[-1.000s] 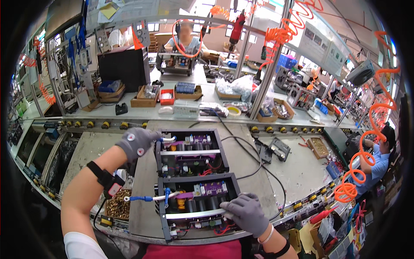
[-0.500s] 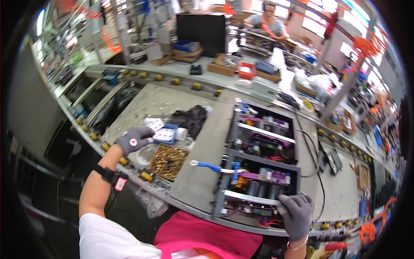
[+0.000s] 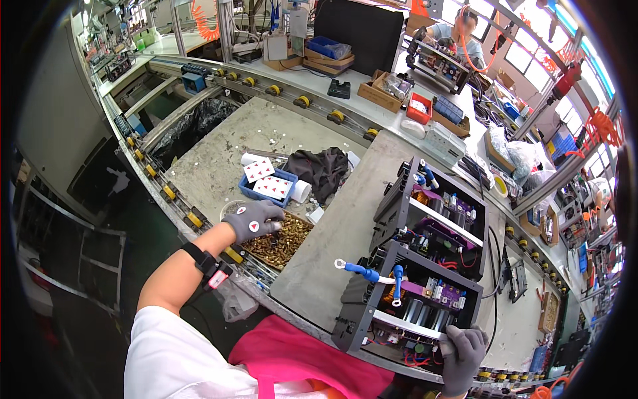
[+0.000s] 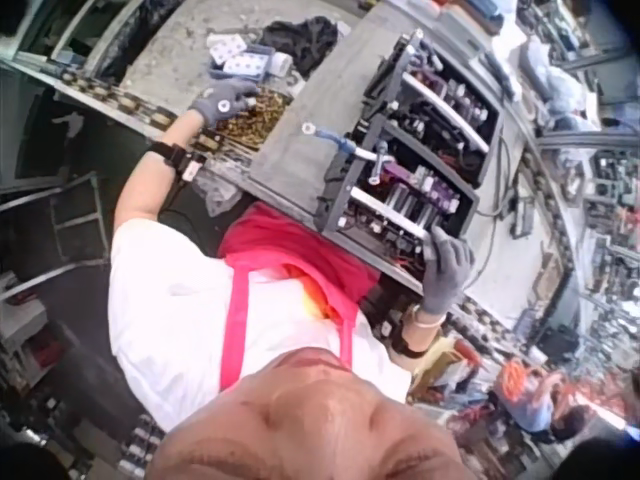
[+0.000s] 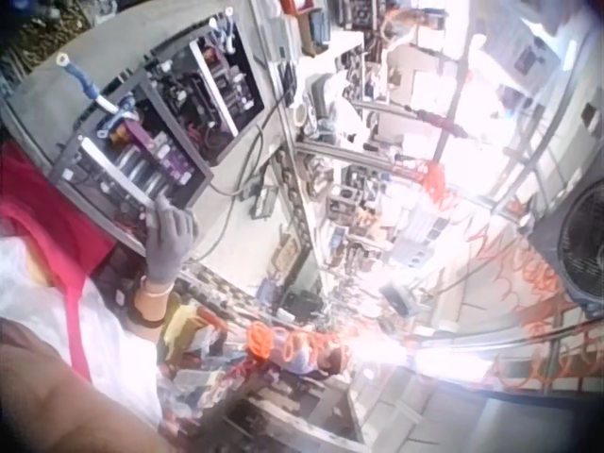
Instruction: Assembling and inspecting internal components of electronic inverter units on an assembly line.
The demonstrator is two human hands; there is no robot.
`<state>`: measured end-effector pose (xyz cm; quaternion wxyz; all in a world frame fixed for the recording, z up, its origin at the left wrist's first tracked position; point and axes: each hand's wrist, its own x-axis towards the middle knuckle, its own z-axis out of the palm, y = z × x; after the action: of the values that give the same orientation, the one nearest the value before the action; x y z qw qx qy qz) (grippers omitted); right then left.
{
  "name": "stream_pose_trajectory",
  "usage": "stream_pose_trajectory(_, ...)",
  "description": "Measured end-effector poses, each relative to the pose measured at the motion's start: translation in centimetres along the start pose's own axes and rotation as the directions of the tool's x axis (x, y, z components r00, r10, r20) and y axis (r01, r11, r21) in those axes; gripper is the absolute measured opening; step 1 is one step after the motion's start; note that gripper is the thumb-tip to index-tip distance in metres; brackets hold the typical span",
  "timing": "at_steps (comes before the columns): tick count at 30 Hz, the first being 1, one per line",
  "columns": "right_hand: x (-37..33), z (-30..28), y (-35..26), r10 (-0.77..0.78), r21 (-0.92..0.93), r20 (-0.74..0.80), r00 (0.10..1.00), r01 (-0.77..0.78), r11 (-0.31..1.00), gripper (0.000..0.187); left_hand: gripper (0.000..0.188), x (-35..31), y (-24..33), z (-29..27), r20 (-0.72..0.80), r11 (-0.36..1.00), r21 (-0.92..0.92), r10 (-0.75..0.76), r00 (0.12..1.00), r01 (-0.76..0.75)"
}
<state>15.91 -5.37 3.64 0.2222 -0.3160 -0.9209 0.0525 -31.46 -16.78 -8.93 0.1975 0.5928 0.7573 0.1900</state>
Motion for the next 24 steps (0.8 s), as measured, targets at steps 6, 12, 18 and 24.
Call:
stream_pose_trajectory(6, -0.1, 0.1, 0.0, 0.015, 0.013, -0.013, 1.000, -0.015, 1.000, 0.018, 0.036, 1.2, 2.1, 2.2, 0.076, 0.996, 0.083, 0.005, 0.997, -0.011)
stream_pose_trajectory(12, 0.0, -0.6, 0.3, 0.014, 0.061, -0.013, 1.000, -0.013, 0.998, 0.013, 0.050, 1.0, 3.0, 3.4, 0.122, 0.966, 0.259, -0.034, 0.992, 0.001)
stream_pose_trajectory(18, -0.3, -1.9, 1.5, 0.129, 0.138, -0.129, 0.983, -0.111, 0.984, 0.035, 0.059, 2.8, 2.5, 3.4, 0.235, 0.957, 0.279, -0.149, 0.960, 0.080)
stream_pose_trajectory(24, 4.7, -7.6, 11.0, 0.207, 0.147, -0.308, 0.929, -0.168, 0.975, 0.056, 0.052, 3.9, 0.7, 4.0, 0.329, 0.956, 0.292, -0.122, 0.936, 0.022)
